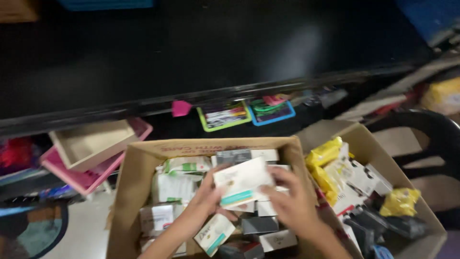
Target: The person takes small boxes of soap from a cardboard box and places them onto a black shelf. They arrange the boxes in rows, stacking some on top of others. The person repeatedly reaches into the box to retrieve more soap packages and places them on the shelf.
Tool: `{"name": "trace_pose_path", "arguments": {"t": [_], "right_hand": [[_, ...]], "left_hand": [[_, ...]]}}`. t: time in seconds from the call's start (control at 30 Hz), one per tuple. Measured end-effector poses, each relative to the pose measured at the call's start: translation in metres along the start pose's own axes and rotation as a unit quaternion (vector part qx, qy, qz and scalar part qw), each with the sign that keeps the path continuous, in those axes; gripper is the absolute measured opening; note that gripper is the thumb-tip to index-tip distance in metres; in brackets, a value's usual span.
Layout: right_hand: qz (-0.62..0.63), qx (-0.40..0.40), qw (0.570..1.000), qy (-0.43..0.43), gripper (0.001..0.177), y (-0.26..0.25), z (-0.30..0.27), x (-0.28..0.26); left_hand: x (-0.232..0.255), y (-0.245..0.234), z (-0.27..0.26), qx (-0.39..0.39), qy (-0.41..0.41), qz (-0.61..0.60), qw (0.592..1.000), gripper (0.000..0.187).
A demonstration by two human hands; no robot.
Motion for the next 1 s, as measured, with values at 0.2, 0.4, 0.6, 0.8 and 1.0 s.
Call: {"name": "trace_pose_path", "arguments": {"t": [0.2,0.4,0.6,0.8,1.0], "right_hand": [[0.432,-0.203,0.849,0.227,0.093,0.070,0.034,-0.011],[0.414,-0.170,0.837,0.314,0.050,0.095,0.017,0.040],[0.416,-0.147,0.823,0.357,0.046,0.086,0.022,0.039],[0.401,-0.136,0.846,0.323,0.046,0.082,0.024,0.037],[0.396,-0.166,0.786,0.445,0.050,0.091,0.000,0.089]], "left_hand": [[0.074,-0.014,-0.004,0.124,0.185,0.309,0.925,0.069],[0.082,-0.014,-0.002,0.085,0.211,0.400,0.888,0.061],[0.049,-0.048,-0.008,0.152,0.060,0.342,0.925,0.053],[0.090,0.003,0.001,0.013,0.293,0.438,0.850,0.039],[0.088,0.022,0.009,-0.056,0.319,0.503,0.801,0.039]]}}
Point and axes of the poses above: each hand's wrist, its own z-axis towards the middle knuckle, its own y-axis out of the palm, x = y × z, the point moved 8 cm from there along z, towards the middle knuckle, and after that the axes turned 15 degrees about y, right-handed, at the moved point
